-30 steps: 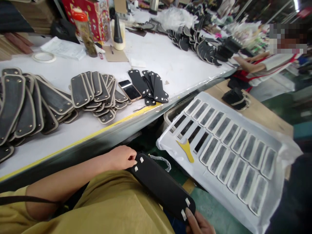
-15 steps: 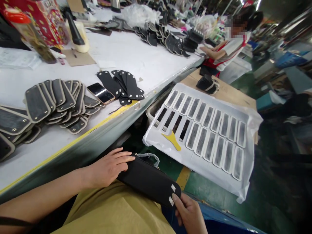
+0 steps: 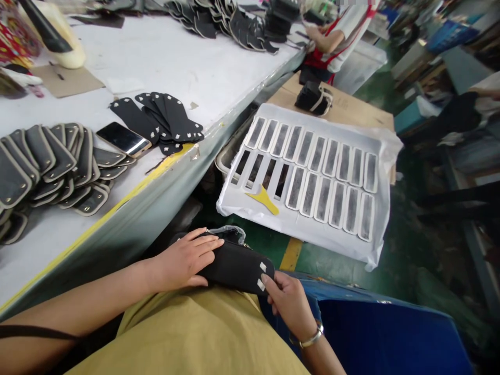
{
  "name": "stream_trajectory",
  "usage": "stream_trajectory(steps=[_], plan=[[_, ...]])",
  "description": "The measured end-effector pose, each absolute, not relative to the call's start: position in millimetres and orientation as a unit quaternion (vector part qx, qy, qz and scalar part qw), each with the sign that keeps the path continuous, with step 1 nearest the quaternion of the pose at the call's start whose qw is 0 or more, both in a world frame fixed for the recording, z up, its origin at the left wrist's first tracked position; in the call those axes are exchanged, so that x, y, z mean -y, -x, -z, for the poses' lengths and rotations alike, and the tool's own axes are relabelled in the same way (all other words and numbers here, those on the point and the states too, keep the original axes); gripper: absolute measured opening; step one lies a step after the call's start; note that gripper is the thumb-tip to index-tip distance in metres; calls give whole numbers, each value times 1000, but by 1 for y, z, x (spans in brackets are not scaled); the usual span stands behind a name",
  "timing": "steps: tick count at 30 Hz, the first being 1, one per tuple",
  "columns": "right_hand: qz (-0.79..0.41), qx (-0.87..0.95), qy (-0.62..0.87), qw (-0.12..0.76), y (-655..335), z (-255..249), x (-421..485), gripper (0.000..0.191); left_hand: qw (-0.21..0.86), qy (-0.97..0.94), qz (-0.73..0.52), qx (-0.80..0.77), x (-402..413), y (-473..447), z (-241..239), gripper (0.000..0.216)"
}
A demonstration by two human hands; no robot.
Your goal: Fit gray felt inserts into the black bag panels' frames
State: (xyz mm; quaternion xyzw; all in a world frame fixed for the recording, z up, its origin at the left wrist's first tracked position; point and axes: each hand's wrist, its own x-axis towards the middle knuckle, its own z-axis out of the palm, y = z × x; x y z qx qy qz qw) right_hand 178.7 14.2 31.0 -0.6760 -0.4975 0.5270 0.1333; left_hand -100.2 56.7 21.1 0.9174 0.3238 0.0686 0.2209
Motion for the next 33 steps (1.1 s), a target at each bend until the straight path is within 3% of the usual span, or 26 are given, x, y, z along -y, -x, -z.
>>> stream_trajectory(steps=[17, 25, 33], plan=[[-529, 514, 661, 140, -183, -29, -10, 33, 231, -898, -75, -367, -43, 51, -26, 26], [-414, 604, 673, 102, -195, -34, -14, 38, 222, -906, -79, -351, -43, 26, -20, 25], [-547, 487, 663, 156, -212, -19, -6, 31, 214, -908, -60, -356, -47, 22, -20, 24]])
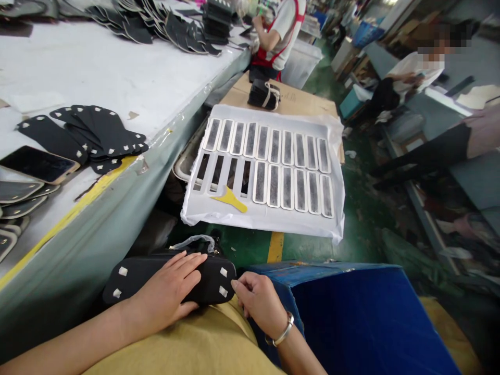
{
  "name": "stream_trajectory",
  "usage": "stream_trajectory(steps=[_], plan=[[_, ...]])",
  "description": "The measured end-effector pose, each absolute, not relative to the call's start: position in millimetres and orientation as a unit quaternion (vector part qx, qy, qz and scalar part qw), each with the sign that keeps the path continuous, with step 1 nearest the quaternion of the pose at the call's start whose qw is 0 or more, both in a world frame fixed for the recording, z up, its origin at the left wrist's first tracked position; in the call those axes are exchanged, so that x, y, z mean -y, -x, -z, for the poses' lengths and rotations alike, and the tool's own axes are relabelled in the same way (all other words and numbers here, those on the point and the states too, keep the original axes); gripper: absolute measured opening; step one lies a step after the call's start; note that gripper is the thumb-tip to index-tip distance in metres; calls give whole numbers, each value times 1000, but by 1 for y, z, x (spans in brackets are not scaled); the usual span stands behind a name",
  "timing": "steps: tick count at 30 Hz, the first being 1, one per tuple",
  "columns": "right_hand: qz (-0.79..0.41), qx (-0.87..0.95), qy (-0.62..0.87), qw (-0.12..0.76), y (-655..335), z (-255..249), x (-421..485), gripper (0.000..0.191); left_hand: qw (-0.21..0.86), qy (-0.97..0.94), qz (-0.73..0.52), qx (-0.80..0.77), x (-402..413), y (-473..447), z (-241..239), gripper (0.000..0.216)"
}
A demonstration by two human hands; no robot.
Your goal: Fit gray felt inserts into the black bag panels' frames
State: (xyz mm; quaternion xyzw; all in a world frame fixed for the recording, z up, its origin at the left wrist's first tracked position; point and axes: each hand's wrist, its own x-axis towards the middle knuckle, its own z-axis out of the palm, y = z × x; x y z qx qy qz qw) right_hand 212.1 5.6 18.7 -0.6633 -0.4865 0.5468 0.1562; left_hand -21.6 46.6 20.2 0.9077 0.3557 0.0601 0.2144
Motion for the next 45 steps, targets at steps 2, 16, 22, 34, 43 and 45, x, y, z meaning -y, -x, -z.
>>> stream_trajectory(steps=[2, 16, 22, 34, 43, 45], plan=[[-563, 467, 659, 175, -212, -14, -3, 29, 214, -913, -60, -343, -49, 15, -21, 27], [-550, 455, 667, 216, -208, -9, 1, 31, 238, -912, -93, -321, -48, -11, -21, 26], [-568, 452, 663, 185, -211, -7, -6, 30, 170, -945, -60, -272, -48, -11, -22, 61], [-642, 351, 603, 318, -232, 15, 23, 22, 156, -951, -34, -265, -47, -11, -23, 48], [-628, 379, 584, 347, -208, 9, 28, 24, 166, -947, -24, -274, -46, -15, -31, 46], [-621, 376, 600, 336, -206, 7, 24, 25, 172, -945, -28, -278, -45, -15, -31, 46]])
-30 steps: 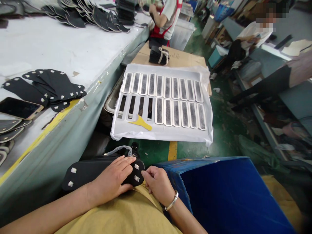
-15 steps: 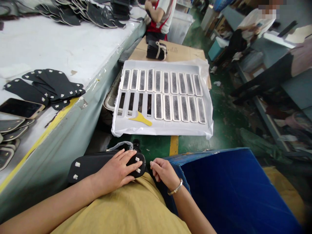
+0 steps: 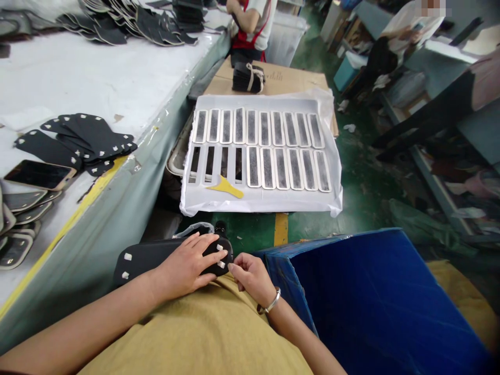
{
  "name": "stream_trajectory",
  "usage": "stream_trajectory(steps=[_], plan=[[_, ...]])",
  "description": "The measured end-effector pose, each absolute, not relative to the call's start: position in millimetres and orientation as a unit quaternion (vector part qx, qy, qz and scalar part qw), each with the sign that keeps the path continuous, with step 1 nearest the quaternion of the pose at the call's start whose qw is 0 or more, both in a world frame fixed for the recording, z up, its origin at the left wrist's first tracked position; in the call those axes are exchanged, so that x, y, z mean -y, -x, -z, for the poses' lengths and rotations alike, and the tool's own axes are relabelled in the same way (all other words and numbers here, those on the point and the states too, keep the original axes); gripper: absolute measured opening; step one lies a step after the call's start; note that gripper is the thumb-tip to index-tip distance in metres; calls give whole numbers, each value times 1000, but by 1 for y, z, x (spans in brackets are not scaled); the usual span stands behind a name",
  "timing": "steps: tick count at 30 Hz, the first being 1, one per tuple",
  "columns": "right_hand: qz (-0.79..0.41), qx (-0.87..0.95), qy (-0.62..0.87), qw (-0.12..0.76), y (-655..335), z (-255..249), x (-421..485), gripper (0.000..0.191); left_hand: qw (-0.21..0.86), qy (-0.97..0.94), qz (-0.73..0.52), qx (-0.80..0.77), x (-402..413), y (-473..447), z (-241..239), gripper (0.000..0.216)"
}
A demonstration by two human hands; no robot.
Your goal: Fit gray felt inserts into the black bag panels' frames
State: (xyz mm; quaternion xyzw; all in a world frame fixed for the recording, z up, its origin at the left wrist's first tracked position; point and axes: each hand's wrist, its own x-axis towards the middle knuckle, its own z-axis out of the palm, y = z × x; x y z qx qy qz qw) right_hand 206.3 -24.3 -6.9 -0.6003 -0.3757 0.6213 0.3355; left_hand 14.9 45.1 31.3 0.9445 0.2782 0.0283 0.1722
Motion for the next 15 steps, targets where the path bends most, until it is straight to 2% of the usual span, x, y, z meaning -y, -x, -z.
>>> stream_trajectory(steps=[8, 15], plan=[[-650, 355, 608, 288, -207, 7, 17, 21, 203, -940, -25, -272, -47, -12, -29, 59], [-673, 337, 602, 268, -210, 9, 14, 23, 174, -945, -71, -267, -45, -13, -19, 52]])
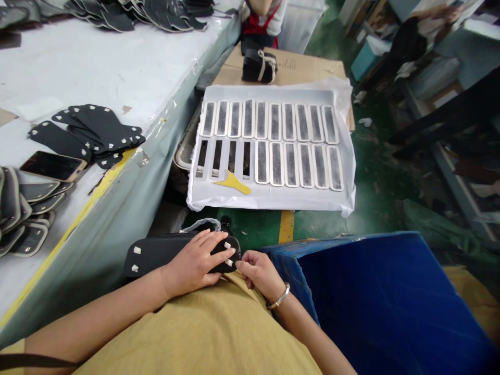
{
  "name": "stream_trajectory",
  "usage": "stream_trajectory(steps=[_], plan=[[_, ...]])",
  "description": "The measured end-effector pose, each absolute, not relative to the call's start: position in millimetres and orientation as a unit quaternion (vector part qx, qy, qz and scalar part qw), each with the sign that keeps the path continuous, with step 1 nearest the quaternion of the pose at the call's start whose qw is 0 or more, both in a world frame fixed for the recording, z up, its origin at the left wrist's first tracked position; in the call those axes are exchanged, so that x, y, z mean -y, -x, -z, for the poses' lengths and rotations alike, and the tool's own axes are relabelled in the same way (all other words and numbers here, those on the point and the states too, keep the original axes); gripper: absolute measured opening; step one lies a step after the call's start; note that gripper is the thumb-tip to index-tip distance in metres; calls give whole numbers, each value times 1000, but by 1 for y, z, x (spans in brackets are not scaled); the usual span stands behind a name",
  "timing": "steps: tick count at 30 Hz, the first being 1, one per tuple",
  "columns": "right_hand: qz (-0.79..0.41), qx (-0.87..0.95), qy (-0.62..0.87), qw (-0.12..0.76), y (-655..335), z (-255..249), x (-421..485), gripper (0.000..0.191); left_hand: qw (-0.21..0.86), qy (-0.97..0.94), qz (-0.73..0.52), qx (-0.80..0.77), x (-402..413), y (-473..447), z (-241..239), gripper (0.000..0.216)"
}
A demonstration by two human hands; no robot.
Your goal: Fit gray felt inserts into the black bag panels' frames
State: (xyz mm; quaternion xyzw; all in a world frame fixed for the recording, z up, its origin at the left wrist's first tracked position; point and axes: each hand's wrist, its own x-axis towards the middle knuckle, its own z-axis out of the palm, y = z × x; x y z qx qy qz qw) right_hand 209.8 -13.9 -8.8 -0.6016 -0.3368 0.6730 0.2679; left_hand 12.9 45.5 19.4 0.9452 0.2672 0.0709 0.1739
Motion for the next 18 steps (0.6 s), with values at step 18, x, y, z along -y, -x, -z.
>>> stream_trajectory(steps=[18], plan=[[-692, 317, 590, 269, -211, 14, 11, 24, 195, -934, -112, -277, -51, -13, -13, 53]])
